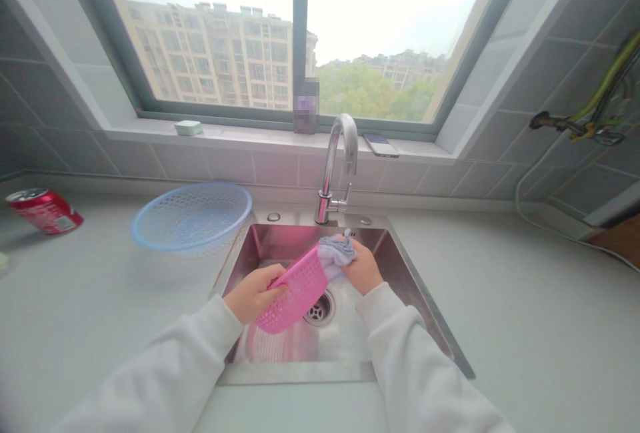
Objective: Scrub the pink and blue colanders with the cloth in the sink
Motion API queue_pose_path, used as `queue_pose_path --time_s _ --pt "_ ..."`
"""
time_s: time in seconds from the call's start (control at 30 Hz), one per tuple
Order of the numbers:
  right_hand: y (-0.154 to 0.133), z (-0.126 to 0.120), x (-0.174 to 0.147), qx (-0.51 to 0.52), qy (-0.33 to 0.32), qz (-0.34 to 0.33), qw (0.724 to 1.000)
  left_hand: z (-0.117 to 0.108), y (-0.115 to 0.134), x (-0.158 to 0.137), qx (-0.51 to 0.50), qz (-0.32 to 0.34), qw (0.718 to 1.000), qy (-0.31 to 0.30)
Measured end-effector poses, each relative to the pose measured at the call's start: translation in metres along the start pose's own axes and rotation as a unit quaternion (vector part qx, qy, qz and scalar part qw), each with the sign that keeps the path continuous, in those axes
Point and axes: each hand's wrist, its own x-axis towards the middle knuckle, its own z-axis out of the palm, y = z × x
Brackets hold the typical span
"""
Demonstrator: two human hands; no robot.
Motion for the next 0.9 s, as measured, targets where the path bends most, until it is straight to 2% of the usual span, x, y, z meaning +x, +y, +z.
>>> queue_pose_path --time_s 0.2,0.3,0.53,0.73,0.9 --pt "-0.019 0.022 -0.017 0.053 -0.101 -0.015 0.993 0.0 -0.01 0.005 -0.004 -0.004 1.0 0.021" --pt "-0.015 0.021 -0.016 0.078 -0.109 0.003 0.991 0.0 -0.01 0.005 -0.005 -0.008 1.0 0.013" --pt "0.013 0.009 -0.001 0.129 -0.047 0.075 0.988 -0.003 -0.004 0.004 -0.044 -0.017 0.999 0.006" --pt "0.036 0.0 0.008 0.079 0.05 0.106 0.99 -0.002 0.004 0.002 -0.005 -0.057 0.998 0.023" --pt "0.05 -0.002 0.01 0.049 0.107 0.103 0.988 -0.001 -0.002 0.002 0.042 -0.03 0.998 0.034"
